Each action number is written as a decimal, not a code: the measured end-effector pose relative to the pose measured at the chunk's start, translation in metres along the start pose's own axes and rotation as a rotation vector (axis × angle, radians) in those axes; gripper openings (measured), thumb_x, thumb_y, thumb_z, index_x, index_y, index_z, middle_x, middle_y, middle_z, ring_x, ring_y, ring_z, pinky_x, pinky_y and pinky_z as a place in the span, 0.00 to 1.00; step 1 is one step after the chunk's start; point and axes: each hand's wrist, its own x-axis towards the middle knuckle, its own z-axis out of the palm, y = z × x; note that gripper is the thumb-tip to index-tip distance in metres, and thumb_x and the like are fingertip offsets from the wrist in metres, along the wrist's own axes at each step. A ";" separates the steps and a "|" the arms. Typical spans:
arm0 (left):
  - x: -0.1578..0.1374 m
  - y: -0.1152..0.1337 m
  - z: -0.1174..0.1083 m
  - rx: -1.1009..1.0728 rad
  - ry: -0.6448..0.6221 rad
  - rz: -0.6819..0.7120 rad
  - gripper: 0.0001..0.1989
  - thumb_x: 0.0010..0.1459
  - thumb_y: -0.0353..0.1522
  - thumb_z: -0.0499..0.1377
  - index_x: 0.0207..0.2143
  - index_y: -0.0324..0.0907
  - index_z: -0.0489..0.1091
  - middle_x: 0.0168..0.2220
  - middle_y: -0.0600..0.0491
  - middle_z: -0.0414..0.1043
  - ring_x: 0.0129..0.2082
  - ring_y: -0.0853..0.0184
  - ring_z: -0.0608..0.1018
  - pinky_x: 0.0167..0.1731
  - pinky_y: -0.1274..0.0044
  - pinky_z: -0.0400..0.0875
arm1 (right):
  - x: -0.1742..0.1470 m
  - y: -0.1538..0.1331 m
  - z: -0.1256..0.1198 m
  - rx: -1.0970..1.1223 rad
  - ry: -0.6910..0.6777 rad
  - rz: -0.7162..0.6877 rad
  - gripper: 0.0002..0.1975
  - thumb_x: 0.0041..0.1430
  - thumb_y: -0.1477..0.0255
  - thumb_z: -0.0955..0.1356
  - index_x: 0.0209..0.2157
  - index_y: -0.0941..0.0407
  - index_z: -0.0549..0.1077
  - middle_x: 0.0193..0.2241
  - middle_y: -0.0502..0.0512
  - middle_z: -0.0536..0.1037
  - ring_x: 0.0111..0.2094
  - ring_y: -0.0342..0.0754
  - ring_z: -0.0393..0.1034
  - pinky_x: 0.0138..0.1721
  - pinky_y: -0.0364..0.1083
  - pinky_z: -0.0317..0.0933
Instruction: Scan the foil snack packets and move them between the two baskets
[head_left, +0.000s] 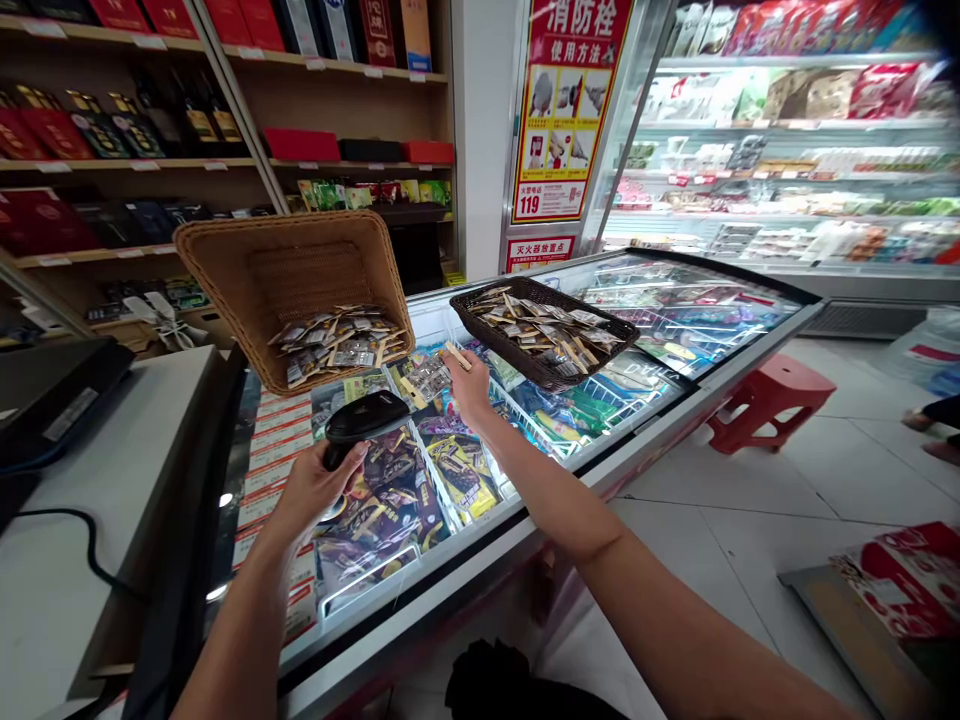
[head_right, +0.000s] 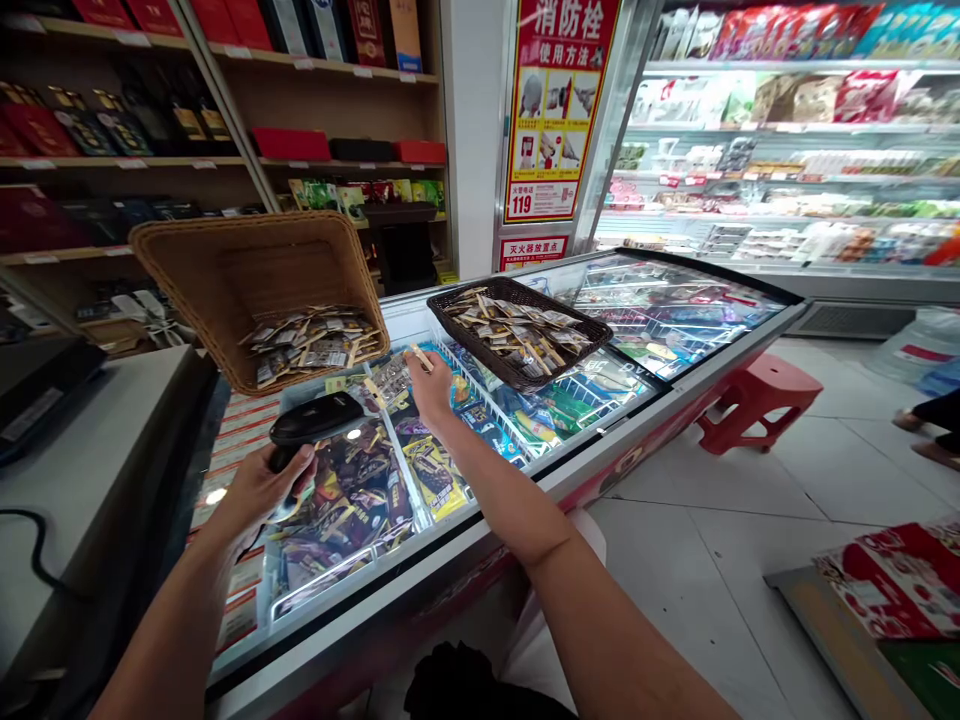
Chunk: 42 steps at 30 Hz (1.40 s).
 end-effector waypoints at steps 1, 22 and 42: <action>0.000 0.000 0.000 -0.002 -0.001 -0.004 0.23 0.48 0.53 0.71 0.25 0.45 0.70 0.15 0.58 0.64 0.15 0.72 0.63 0.15 0.80 0.55 | 0.000 0.000 0.000 0.001 0.003 -0.004 0.18 0.60 0.52 0.75 0.31 0.51 0.71 0.20 0.42 0.60 0.24 0.44 0.54 0.24 0.45 0.48; 0.006 0.002 -0.016 -0.191 0.441 -0.055 0.28 0.46 0.58 0.72 0.29 0.44 0.73 0.20 0.56 0.71 0.18 0.69 0.67 0.17 0.76 0.61 | 0.118 -0.052 0.022 0.275 0.314 0.219 0.09 0.65 0.80 0.68 0.35 0.52 0.66 0.25 0.45 0.73 0.24 0.42 0.73 0.32 0.42 0.75; 0.010 -0.026 -0.031 -0.179 0.651 -0.089 0.32 0.49 0.65 0.66 0.28 0.46 0.70 0.19 0.55 0.72 0.18 0.64 0.73 0.17 0.73 0.67 | 0.066 0.033 0.255 -1.095 -0.556 -0.698 0.15 0.69 0.75 0.68 0.53 0.54 0.83 0.62 0.63 0.77 0.64 0.60 0.65 0.64 0.55 0.61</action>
